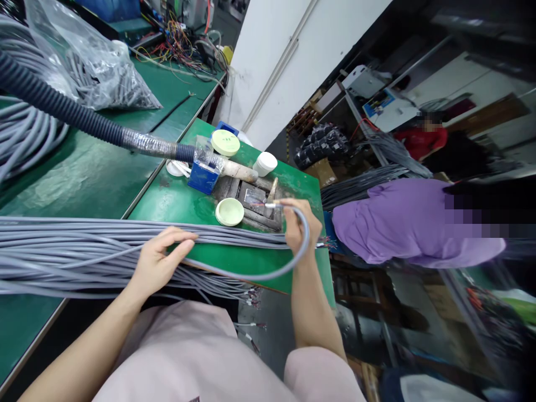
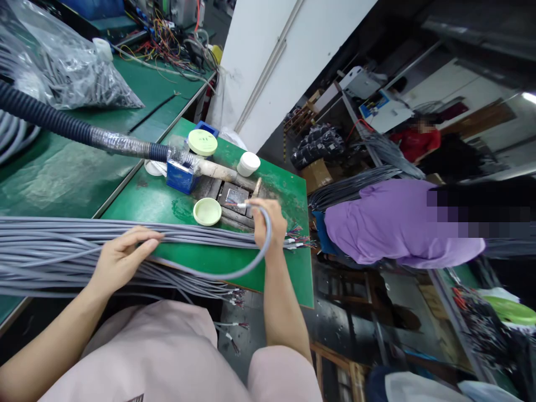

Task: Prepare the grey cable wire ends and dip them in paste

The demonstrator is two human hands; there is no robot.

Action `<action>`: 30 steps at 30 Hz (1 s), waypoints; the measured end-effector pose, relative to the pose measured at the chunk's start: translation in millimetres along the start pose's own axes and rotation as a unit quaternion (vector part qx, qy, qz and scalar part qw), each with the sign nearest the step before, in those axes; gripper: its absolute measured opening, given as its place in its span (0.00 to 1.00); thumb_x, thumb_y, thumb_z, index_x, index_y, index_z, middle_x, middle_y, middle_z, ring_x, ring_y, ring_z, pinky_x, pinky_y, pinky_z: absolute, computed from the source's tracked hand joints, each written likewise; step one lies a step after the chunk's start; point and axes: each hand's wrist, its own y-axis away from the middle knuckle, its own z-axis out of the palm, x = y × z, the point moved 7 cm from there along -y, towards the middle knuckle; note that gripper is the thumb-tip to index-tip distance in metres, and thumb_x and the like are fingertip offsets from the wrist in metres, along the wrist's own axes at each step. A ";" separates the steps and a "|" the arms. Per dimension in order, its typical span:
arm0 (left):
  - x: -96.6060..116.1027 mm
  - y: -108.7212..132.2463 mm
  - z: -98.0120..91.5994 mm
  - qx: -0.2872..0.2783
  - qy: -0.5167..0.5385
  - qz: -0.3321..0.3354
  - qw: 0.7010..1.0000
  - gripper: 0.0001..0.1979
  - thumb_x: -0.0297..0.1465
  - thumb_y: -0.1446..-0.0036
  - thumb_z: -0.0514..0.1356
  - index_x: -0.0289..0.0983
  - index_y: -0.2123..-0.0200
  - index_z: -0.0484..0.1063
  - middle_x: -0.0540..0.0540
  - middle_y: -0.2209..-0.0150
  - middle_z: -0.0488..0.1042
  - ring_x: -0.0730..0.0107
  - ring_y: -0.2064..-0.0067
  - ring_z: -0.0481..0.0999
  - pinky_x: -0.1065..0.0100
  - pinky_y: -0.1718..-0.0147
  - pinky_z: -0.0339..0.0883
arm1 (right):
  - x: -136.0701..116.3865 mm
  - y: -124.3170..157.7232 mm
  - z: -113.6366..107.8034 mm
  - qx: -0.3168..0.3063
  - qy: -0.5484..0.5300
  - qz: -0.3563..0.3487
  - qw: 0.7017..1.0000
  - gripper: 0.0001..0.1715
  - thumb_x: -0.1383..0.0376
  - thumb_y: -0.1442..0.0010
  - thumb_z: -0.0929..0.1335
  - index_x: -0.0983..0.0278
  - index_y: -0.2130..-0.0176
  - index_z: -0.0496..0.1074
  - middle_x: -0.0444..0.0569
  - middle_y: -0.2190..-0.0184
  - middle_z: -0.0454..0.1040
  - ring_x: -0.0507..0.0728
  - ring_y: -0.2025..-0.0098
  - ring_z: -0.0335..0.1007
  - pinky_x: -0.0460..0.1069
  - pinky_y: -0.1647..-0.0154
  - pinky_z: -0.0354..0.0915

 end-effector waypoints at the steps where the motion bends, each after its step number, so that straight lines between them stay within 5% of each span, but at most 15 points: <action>1: 0.3 0.3 12.7 -0.027 0.049 -0.028 0.998 0.09 0.34 0.44 0.60 0.38 0.63 0.78 0.45 0.64 0.77 0.66 0.61 0.75 0.66 0.61 0.68 | -18.9 11.8 -5.9 -0.002 -0.032 -0.032 0.999 0.12 0.66 0.38 0.63 0.58 0.57 0.74 0.49 0.61 0.77 0.58 0.60 0.72 0.54 0.58 0.67; 3: 2.6 3.6 46.6 -0.105 0.151 -0.094 0.978 0.12 0.36 0.46 0.62 0.37 0.62 0.78 0.44 0.63 0.78 0.66 0.62 0.75 0.66 0.61 0.69 | -50.7 39.2 -16.4 0.018 -0.095 -0.090 0.991 0.15 0.66 0.39 0.64 0.57 0.53 0.73 0.50 0.61 0.78 0.59 0.60 0.72 0.57 0.59 0.68; 6: 12.4 15.4 98.1 -0.211 0.303 -0.184 0.911 0.19 0.41 0.52 0.65 0.35 0.60 0.78 0.43 0.65 0.80 0.65 0.64 0.77 0.63 0.61 0.70 | -79.8 82.1 -20.0 0.020 -0.133 -0.154 0.979 0.17 0.66 0.39 0.65 0.59 0.50 0.72 0.52 0.58 0.78 0.60 0.58 0.73 0.60 0.60 0.70; 9: 24.1 26.4 125.3 -0.247 0.384 -0.217 0.863 0.22 0.44 0.55 0.67 0.33 0.61 0.78 0.43 0.67 0.80 0.63 0.62 0.77 0.62 0.56 0.68 | -86.4 116.4 -20.7 0.009 -0.124 -0.149 0.981 0.18 0.68 0.39 0.66 0.60 0.49 0.71 0.52 0.58 0.78 0.60 0.54 0.71 0.62 0.58 0.70; 18: 33.9 45.0 132.4 -0.273 0.371 -0.175 0.870 0.16 0.40 0.51 0.65 0.33 0.67 0.80 0.44 0.67 0.77 0.70 0.66 0.73 0.69 0.64 0.66 | -79.5 162.3 -26.9 -0.016 -0.142 -0.127 0.981 0.22 0.67 0.40 0.67 0.59 0.46 0.68 0.53 0.56 0.78 0.64 0.47 0.68 0.64 0.56 0.69; 30: 36.1 44.4 136.5 -0.266 0.342 -0.169 0.885 0.17 0.42 0.51 0.65 0.31 0.74 0.78 0.48 0.74 0.72 0.75 0.71 0.69 0.72 0.69 0.63 | -70.5 172.3 -16.2 0.012 -0.240 -0.026 0.970 0.20 0.62 0.38 0.65 0.54 0.46 0.68 0.51 0.55 0.77 0.66 0.47 0.69 0.66 0.54 0.67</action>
